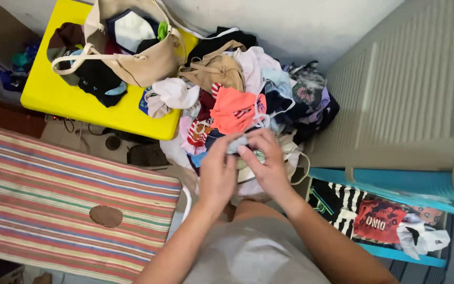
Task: Sort laundry and organize items into drawers.
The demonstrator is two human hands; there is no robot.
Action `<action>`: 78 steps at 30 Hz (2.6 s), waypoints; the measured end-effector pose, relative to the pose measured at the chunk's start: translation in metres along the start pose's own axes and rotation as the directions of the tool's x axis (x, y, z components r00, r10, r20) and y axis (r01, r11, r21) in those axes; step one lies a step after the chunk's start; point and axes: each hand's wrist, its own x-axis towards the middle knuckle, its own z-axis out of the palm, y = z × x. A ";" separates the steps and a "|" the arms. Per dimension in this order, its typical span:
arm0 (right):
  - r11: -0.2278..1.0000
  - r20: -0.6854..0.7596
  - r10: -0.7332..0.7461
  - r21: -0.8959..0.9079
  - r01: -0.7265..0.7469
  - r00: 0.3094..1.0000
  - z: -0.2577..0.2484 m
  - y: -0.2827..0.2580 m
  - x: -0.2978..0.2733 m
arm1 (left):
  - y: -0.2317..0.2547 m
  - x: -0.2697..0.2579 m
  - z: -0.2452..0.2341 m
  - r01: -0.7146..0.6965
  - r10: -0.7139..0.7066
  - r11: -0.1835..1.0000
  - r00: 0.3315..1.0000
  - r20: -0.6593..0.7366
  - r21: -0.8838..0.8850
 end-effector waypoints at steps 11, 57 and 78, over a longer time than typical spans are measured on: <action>0.788 0.068 0.125 -0.614 -0.057 0.990 -0.047 0.184 0.105 | -0.008 -0.043 -0.085 0.218 -0.270 0.956 0.915 -0.300 -0.196; 0.140 0.651 0.714 0.230 -0.963 0.259 0.092 0.322 0.027 | -0.025 -0.118 -0.089 0.079 -0.261 0.900 0.885 -0.384 -0.429; 0.715 -0.363 0.606 0.639 -0.284 0.708 -0.078 0.231 0.090 | -0.070 -0.120 -0.095 0.159 -0.411 0.834 0.816 -0.405 -0.528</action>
